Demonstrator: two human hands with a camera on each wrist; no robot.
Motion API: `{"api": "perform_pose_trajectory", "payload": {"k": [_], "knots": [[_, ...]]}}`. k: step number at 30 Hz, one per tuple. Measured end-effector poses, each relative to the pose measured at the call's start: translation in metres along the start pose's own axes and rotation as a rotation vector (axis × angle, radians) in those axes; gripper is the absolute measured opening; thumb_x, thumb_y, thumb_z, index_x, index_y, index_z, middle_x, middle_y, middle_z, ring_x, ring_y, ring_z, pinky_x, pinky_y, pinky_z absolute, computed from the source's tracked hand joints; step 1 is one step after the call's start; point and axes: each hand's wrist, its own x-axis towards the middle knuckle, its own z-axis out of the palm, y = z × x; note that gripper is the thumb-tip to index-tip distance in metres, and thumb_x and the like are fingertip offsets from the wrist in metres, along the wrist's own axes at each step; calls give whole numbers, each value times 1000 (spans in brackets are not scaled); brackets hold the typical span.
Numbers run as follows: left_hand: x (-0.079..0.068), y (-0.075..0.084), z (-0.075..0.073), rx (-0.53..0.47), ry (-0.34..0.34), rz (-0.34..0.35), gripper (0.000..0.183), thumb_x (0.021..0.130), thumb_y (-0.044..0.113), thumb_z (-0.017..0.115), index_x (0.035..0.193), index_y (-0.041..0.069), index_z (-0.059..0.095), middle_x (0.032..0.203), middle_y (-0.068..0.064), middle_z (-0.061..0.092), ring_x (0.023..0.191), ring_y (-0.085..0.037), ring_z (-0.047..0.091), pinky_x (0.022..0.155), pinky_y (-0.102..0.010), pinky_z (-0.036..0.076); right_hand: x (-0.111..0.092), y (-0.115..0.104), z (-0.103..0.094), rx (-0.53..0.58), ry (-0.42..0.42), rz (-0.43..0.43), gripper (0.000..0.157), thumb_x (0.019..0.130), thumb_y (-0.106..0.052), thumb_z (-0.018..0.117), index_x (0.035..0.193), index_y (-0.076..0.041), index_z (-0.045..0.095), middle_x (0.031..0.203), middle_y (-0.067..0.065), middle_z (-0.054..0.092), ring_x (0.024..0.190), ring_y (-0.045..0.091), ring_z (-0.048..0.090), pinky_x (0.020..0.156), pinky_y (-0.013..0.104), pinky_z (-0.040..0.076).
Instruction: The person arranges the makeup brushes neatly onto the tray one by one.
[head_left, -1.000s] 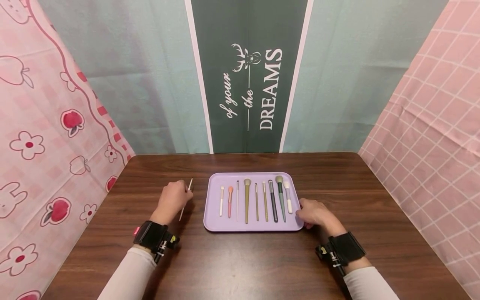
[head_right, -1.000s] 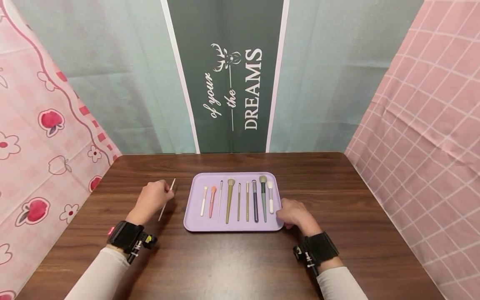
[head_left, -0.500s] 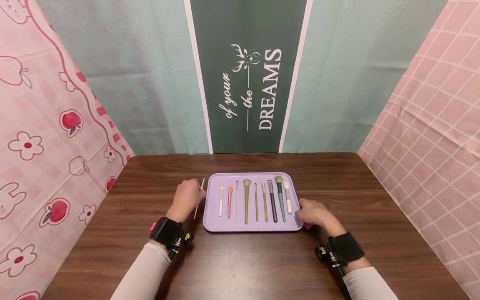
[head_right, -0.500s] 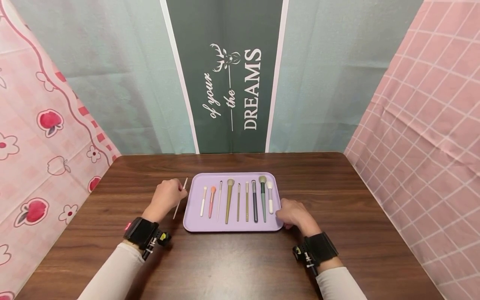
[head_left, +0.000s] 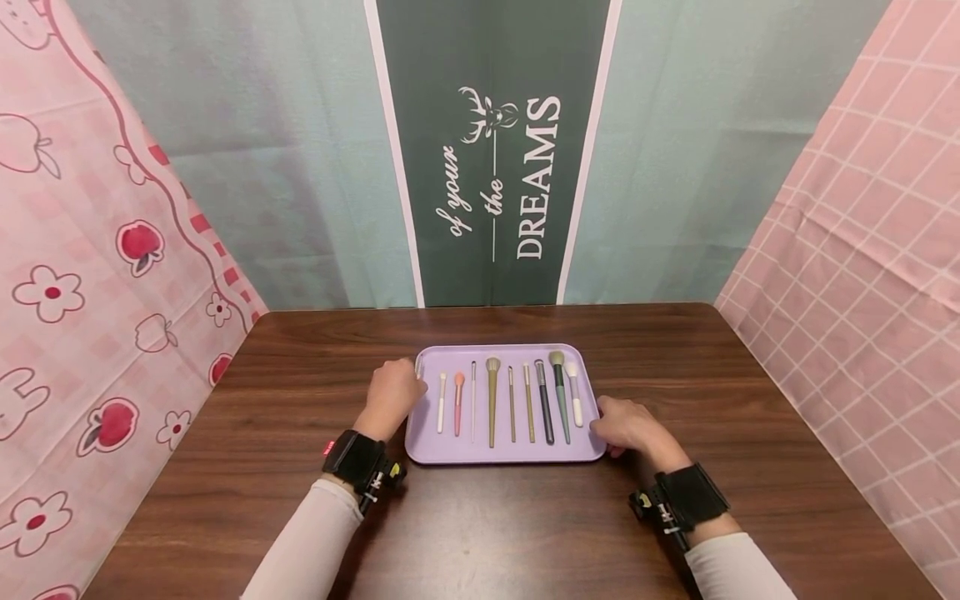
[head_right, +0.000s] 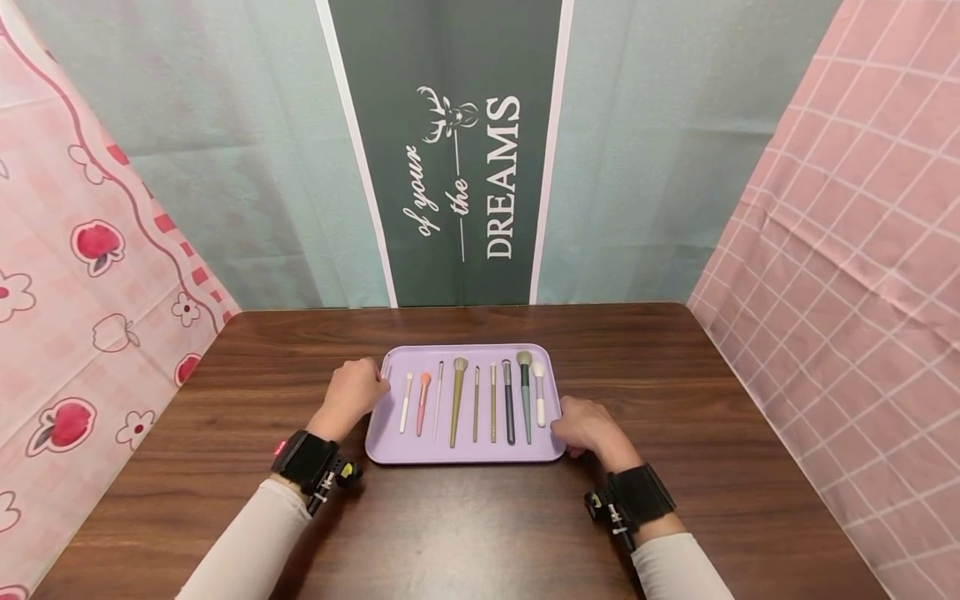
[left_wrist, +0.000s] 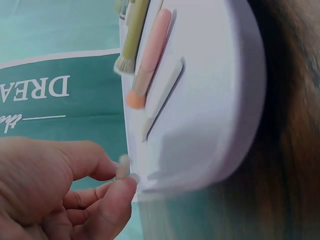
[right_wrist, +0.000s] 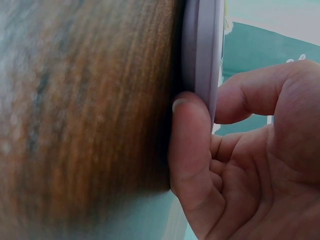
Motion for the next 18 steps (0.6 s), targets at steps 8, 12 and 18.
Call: {"api": "perform_pose_trajectory", "payload": {"k": [8, 12, 18], "knots": [[1, 4, 8, -15, 10, 2, 16, 89, 10, 69, 84, -5, 70, 65, -8, 59, 56, -21, 55, 48, -30, 40, 0, -1, -1, -6, 0, -10, 18, 89, -13, 56, 101, 0, 59, 71, 7, 62, 57, 18, 64, 55, 31, 52], [2, 6, 12, 8, 25, 20, 15, 88, 9, 68, 78, -3, 69, 63, -8, 58, 56, -22, 54, 50, -32, 41, 0, -1, -1, -7, 0, -13, 18, 88, -13, 56, 101, 0, 59, 71, 7, 62, 57, 18, 64, 54, 31, 52], [3, 10, 15, 48, 32, 34, 14, 88, 10, 69, 80, -2, 70, 65, -8, 62, 60, -24, 58, 55, -36, 48, 0, -1, -1, -1, 0, -13, 18, 88, -12, 56, 101, 0, 59, 71, 7, 62, 57, 18, 64, 54, 31, 53]]}}
